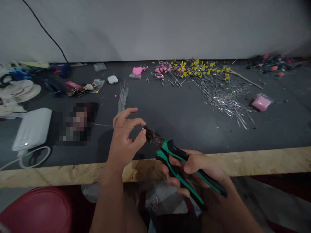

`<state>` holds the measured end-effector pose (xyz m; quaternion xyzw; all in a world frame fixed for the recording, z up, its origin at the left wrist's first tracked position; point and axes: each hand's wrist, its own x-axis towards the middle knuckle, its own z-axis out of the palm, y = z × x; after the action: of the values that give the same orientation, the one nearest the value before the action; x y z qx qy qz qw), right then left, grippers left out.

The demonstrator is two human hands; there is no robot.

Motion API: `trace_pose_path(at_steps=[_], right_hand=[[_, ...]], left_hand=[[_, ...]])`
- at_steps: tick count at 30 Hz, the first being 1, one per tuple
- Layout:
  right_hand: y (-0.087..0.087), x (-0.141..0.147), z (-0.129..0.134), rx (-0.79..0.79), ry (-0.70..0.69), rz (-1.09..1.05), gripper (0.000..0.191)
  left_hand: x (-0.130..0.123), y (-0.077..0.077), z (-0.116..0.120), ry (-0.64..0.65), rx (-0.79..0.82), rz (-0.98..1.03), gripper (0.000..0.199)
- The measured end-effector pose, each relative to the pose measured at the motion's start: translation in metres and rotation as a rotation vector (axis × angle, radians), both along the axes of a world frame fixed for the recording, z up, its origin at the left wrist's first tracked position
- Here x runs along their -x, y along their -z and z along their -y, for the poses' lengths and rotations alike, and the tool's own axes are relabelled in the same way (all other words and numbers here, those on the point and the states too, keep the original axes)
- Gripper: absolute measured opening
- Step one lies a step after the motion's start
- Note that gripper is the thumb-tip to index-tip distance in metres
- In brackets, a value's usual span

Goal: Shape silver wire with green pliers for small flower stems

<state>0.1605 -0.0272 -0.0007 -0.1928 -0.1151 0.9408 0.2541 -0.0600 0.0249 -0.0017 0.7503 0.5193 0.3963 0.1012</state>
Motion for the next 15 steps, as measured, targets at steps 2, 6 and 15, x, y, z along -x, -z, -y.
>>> trace_pose_path(at_steps=[2,6,15], right_hand=[[0.001,-0.001,-0.001,-0.016,-0.008,-0.018,0.015],[0.001,-0.002,-0.002,-0.05,0.005,-0.014,0.014],[0.0,0.001,-0.003,-0.069,0.051,0.023,0.013]], left_hand=[[0.0,-0.001,0.0,0.012,-0.054,0.019,0.013],[-0.003,-0.001,0.001,-0.036,-0.096,0.04,0.013],[-0.02,0.005,0.005,-0.184,-0.123,0.158,0.012]])
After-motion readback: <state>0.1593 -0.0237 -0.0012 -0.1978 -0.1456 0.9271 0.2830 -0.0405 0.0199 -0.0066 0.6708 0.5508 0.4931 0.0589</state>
